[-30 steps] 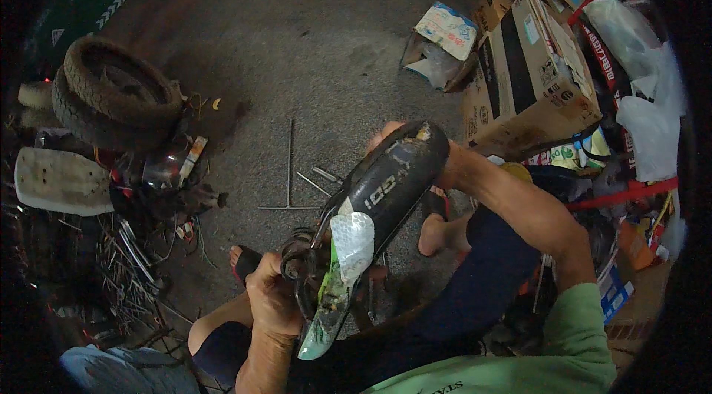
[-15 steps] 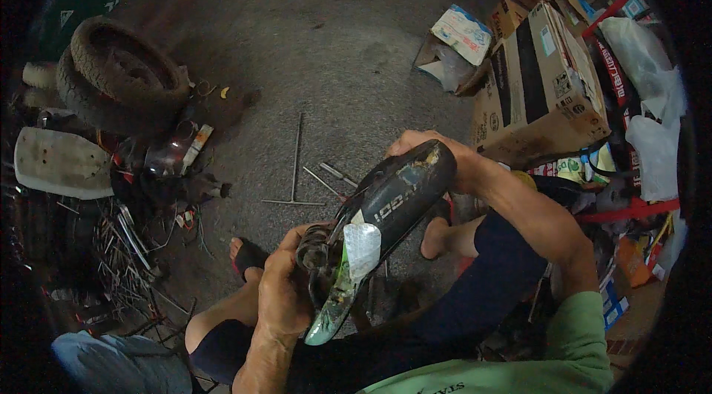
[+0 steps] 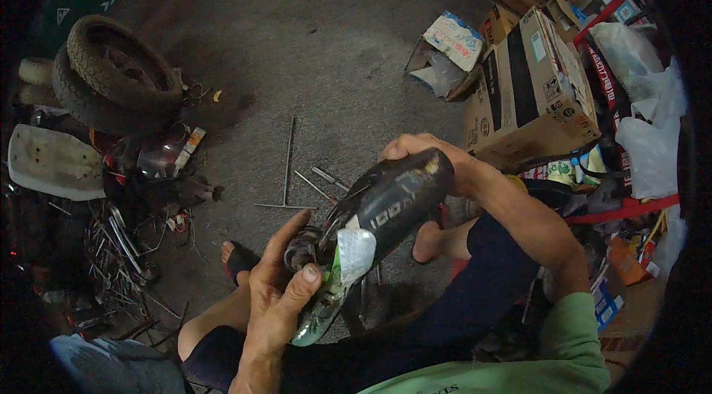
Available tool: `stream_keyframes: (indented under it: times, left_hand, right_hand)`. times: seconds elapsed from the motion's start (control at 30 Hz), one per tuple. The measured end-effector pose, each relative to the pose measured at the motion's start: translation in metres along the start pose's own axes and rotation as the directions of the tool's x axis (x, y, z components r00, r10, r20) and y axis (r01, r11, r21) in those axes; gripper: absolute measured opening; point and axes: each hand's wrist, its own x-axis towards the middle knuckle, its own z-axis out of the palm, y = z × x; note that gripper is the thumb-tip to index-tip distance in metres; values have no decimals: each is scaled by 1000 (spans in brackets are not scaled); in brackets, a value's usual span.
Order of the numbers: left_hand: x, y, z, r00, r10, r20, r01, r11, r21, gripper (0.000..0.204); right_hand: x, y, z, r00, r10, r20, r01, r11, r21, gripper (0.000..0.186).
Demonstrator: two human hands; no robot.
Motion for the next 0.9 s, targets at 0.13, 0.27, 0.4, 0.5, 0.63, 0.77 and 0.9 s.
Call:
stream_keyframes:
  times: [0.13, 0.27, 0.4, 0.5, 0.63, 0.77, 0.9]
  left_hand:
    - [-4, -3, -13, 998, 39, 45, -39, 999, 16, 84]
    - [-9, -4, -17, 996, 70, 46, -72, 997, 30, 78]
    - [-12, -2, -19, 995, 95, 27, -98, 989, 112, 71]
    - [-8, 1, -7, 993, 100, 57, -105, 989, 106, 67]
    - [-13, -4, -6, 996, 26, 87, -36, 993, 114, 64]
    - [-14, -9, 3, 995, 4, 102, -26, 976, 216, 66]
    - [-9, -21, -2, 984, -7, 180, -48, 952, 301, 72]
  right_hand:
    - [7, -8, 13, 993, 112, -37, -101, 968, 230, 30]
    - [-2, -23, 14, 996, 90, -5, -86, 966, 244, 30]
    - [11, 0, 12, 995, -98, 1, 98, 994, 52, 32]
    - [-3, -4, -9, 977, -212, -31, 204, 965, -165, 41]
    - [-17, -36, -1, 995, 7, -95, 16, 971, 238, 57]
    - [-28, -45, -5, 991, -68, -119, 98, 959, 268, 54]
    - [-39, -49, 1, 985, -145, -94, 155, 982, 108, 50]
